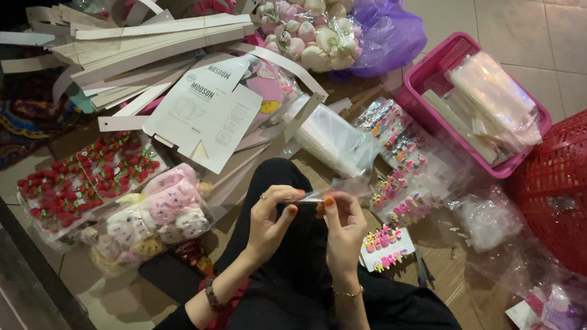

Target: The person organizes hair clips on cardboard backing and places them into clear plastic bags by hand while sitting on the floor.

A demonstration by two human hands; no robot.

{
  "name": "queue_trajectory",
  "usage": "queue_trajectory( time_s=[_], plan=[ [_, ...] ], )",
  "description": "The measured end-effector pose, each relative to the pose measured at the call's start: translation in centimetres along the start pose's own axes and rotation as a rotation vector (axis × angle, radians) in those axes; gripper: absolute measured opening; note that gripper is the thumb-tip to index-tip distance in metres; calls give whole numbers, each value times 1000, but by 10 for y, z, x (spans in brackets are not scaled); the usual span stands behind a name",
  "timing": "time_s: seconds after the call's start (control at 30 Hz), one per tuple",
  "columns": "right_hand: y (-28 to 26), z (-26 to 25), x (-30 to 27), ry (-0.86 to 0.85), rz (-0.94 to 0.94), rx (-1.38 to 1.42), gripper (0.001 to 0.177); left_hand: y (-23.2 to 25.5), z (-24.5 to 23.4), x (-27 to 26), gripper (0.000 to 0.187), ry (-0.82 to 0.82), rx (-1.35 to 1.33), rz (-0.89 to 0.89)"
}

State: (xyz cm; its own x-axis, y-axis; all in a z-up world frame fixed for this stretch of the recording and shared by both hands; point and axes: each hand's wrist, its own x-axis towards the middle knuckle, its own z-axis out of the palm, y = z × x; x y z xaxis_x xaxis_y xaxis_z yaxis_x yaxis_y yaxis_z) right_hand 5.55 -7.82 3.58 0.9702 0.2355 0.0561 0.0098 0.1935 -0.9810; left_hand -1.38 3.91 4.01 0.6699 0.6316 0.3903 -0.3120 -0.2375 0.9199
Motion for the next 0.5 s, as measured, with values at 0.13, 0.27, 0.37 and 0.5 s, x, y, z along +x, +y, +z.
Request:
queue_trajectory(
  time_s=[0.13, 0.27, 0.37, 0.5],
  plan=[
    [0, -4, -1, 12, -3, 37, 12, -6, -4, -4, 28, -32, -28, -3],
    [-5, -3, -6, 25, -47, 64, 14, 3, -5, 1, 26, 21, 44, 39],
    [-3, 1, -14, 22, -79, 37, 15, 8, -3, 0, 23, 35, 26, 39],
    [5, 3, -22, -4, -143, 3, 14, -3, 1, -6, 26, 62, 1, 18]
  ],
)
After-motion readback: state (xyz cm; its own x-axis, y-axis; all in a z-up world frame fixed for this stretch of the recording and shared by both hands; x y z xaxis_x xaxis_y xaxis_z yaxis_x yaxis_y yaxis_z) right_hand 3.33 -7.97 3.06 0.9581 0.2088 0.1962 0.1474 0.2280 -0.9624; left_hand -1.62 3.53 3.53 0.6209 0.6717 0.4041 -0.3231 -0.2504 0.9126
